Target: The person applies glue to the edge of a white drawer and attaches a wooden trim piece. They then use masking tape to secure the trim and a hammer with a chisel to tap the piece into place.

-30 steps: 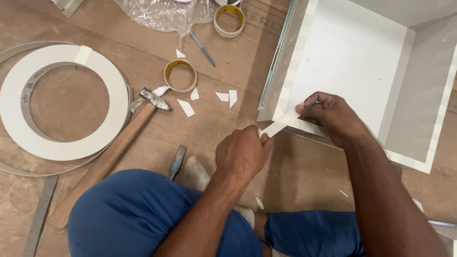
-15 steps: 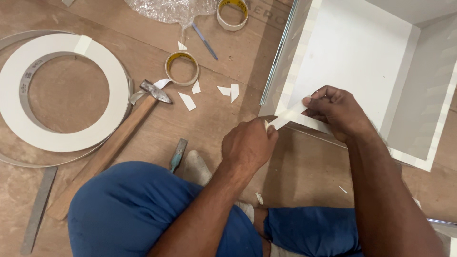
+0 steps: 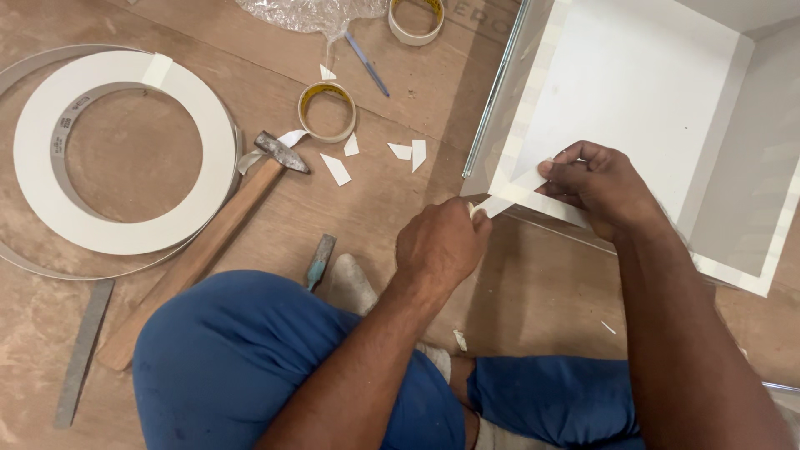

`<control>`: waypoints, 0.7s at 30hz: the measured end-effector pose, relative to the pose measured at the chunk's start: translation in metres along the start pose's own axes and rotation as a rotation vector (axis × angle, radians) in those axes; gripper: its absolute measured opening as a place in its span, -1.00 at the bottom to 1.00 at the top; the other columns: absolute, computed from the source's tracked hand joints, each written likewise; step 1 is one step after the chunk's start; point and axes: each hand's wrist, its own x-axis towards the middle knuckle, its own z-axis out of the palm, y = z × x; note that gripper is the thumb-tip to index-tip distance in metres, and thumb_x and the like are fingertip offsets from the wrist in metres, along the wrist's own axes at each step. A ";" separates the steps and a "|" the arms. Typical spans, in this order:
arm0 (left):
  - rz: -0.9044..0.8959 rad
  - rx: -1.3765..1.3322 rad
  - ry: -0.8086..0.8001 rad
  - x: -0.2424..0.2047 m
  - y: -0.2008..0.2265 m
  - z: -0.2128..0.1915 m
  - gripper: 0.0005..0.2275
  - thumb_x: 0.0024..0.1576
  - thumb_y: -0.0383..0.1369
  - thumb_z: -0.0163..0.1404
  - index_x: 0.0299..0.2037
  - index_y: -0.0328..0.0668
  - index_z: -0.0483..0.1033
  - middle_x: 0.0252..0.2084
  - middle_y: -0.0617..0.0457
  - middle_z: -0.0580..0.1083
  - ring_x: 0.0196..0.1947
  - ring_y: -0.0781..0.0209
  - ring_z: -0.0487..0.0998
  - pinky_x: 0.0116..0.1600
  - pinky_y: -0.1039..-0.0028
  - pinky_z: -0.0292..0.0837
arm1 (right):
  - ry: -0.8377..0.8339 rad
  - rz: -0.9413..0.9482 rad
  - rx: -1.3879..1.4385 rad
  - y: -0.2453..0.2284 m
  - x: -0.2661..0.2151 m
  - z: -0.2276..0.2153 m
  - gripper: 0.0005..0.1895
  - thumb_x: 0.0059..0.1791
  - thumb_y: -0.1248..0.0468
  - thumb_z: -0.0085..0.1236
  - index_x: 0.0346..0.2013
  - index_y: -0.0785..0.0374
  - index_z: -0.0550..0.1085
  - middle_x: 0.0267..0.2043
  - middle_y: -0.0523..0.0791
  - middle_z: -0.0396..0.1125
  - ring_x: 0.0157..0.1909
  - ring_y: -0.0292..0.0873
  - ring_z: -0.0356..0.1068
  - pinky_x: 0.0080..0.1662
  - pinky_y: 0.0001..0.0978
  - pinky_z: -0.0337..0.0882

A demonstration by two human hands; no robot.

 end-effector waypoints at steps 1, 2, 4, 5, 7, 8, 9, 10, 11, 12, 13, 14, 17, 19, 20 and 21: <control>0.004 0.000 0.011 0.001 0.000 0.001 -0.67 0.22 -0.10 -0.06 -0.15 -0.20 0.60 -0.28 -0.17 0.61 -0.23 -0.14 0.66 -0.11 0.09 0.54 | 0.011 0.019 -0.013 0.000 0.001 0.000 -0.85 -0.01 0.35 0.26 -0.36 0.20 0.41 -0.34 -0.11 0.44 -0.27 -0.20 0.49 -0.19 -0.38 0.53; 0.007 -0.001 0.017 0.001 -0.001 0.002 -0.67 0.21 -0.10 -0.05 -0.15 -0.20 0.61 -0.28 -0.17 0.61 -0.22 -0.15 0.66 -0.10 0.08 0.54 | 0.022 0.039 -0.026 0.000 0.002 0.000 -0.85 -0.01 0.35 0.26 -0.37 0.20 0.41 -0.34 -0.10 0.43 -0.28 -0.20 0.48 -0.21 -0.37 0.52; 0.012 -0.002 0.029 0.002 -0.003 0.004 -0.67 0.20 -0.10 -0.05 -0.15 -0.20 0.61 -0.27 -0.18 0.61 -0.22 -0.16 0.65 -0.09 0.07 0.53 | 0.047 0.069 -0.116 0.001 0.004 0.001 -0.85 -0.01 0.32 0.26 -0.37 0.19 0.42 -0.36 -0.08 0.43 -0.29 -0.20 0.46 -0.24 -0.38 0.50; 0.007 0.006 0.031 0.002 -0.004 0.004 -0.66 0.21 -0.09 -0.05 -0.15 -0.20 0.61 -0.27 -0.19 0.60 -0.21 -0.17 0.65 -0.09 0.07 0.53 | 0.060 0.085 -0.161 0.002 0.006 0.001 -0.85 0.00 0.30 0.26 -0.38 0.19 0.43 -0.37 -0.07 0.43 -0.29 -0.20 0.45 -0.26 -0.38 0.49; -0.004 0.021 0.036 0.002 -0.004 0.005 -0.65 0.21 -0.08 -0.05 -0.16 -0.21 0.62 -0.26 -0.20 0.60 -0.20 -0.18 0.64 -0.07 0.06 0.53 | 0.037 0.088 -0.188 0.003 0.008 0.000 -0.84 0.00 0.28 0.27 -0.38 0.19 0.43 -0.38 -0.09 0.42 -0.30 -0.22 0.40 -0.30 -0.38 0.42; -0.007 0.020 0.033 0.002 -0.004 0.005 -0.65 0.21 -0.08 -0.05 -0.15 -0.21 0.61 -0.26 -0.20 0.60 -0.20 -0.18 0.65 -0.08 0.06 0.53 | 0.026 0.088 -0.201 0.004 0.009 0.000 -0.83 0.00 0.27 0.28 -0.38 0.19 0.42 -0.38 -0.10 0.41 -0.31 -0.23 0.38 -0.32 -0.38 0.39; -0.011 0.019 0.030 0.002 -0.004 0.004 -0.65 0.21 -0.08 -0.05 -0.14 -0.20 0.61 -0.25 -0.20 0.60 -0.21 -0.18 0.65 -0.08 0.06 0.53 | 0.015 0.083 -0.194 0.006 0.010 -0.001 -0.82 -0.01 0.27 0.29 -0.38 0.18 0.42 -0.38 -0.11 0.41 -0.30 -0.24 0.39 -0.32 -0.39 0.39; -0.014 0.019 0.027 0.003 -0.004 0.003 -0.65 0.21 -0.08 -0.06 -0.13 -0.20 0.61 -0.25 -0.20 0.60 -0.21 -0.18 0.65 -0.09 0.06 0.54 | 0.004 0.077 -0.187 0.007 0.010 0.000 -0.82 -0.02 0.27 0.30 -0.38 0.18 0.42 -0.37 -0.13 0.41 -0.29 -0.25 0.39 -0.31 -0.41 0.38; -0.009 0.020 0.025 0.003 -0.003 0.003 -0.65 0.21 -0.08 -0.06 -0.14 -0.20 0.61 -0.25 -0.19 0.60 -0.21 -0.18 0.65 -0.09 0.06 0.54 | -0.007 0.071 -0.179 0.006 0.010 -0.001 -0.82 -0.03 0.26 0.31 -0.38 0.18 0.42 -0.36 -0.14 0.42 -0.28 -0.26 0.40 -0.30 -0.42 0.37; -0.006 0.022 0.019 0.002 -0.002 0.002 -0.65 0.21 -0.07 -0.06 -0.14 -0.20 0.62 -0.26 -0.19 0.60 -0.21 -0.18 0.65 -0.08 0.07 0.53 | 0.011 0.089 -0.192 0.007 0.010 -0.001 -0.82 -0.03 0.25 0.30 -0.38 0.17 0.42 -0.37 -0.13 0.41 -0.29 -0.25 0.39 -0.30 -0.41 0.39; -0.003 0.024 0.014 0.002 -0.002 0.002 -0.65 0.21 -0.07 -0.06 -0.15 -0.20 0.62 -0.26 -0.19 0.61 -0.21 -0.18 0.65 -0.08 0.07 0.53 | 0.029 0.106 -0.204 0.007 0.009 -0.002 -0.81 -0.02 0.24 0.28 -0.37 0.16 0.41 -0.38 -0.11 0.41 -0.30 -0.23 0.39 -0.29 -0.39 0.40; 0.009 0.013 0.021 0.001 -0.001 0.001 -0.66 0.20 -0.08 -0.05 -0.14 -0.19 0.62 -0.26 -0.19 0.61 -0.21 -0.18 0.65 -0.08 0.07 0.53 | 0.047 0.120 -0.218 0.005 0.009 -0.003 -0.81 -0.01 0.23 0.27 -0.37 0.16 0.41 -0.39 -0.10 0.40 -0.32 -0.21 0.39 -0.28 -0.37 0.41; 0.030 -0.007 0.022 -0.003 0.000 -0.001 -0.67 0.20 -0.09 -0.05 -0.14 -0.17 0.63 -0.28 -0.19 0.61 -0.22 -0.18 0.65 -0.09 0.07 0.53 | 0.015 0.025 -0.050 0.008 0.005 -0.003 -0.81 -0.02 0.29 0.30 -0.36 0.15 0.40 -0.36 -0.15 0.38 -0.29 -0.23 0.40 -0.25 -0.38 0.44; 0.034 0.004 0.000 -0.004 0.000 -0.002 -0.66 0.22 -0.09 -0.06 -0.15 -0.18 0.64 -0.29 -0.19 0.61 -0.23 -0.17 0.65 -0.09 0.08 0.53 | 0.027 0.033 -0.029 0.008 0.004 -0.002 -0.81 -0.03 0.31 0.29 -0.36 0.13 0.39 -0.35 -0.18 0.38 -0.26 -0.22 0.43 -0.20 -0.38 0.47; 0.031 0.002 0.006 -0.003 0.001 -0.003 -0.67 0.21 -0.09 -0.06 -0.15 -0.17 0.64 -0.29 -0.19 0.61 -0.23 -0.17 0.65 -0.09 0.08 0.53 | 0.037 0.035 -0.020 0.007 0.003 -0.003 -0.81 -0.03 0.31 0.29 -0.36 0.12 0.38 -0.34 -0.19 0.39 -0.25 -0.22 0.44 -0.18 -0.38 0.48; 0.029 0.000 0.013 -0.003 0.001 -0.004 -0.67 0.20 -0.10 -0.05 -0.15 -0.17 0.64 -0.28 -0.18 0.61 -0.23 -0.17 0.65 -0.09 0.08 0.53 | 0.037 0.034 -0.016 0.007 0.003 -0.004 -0.81 -0.03 0.32 0.29 -0.36 0.12 0.38 -0.34 -0.18 0.39 -0.25 -0.22 0.45 -0.18 -0.37 0.49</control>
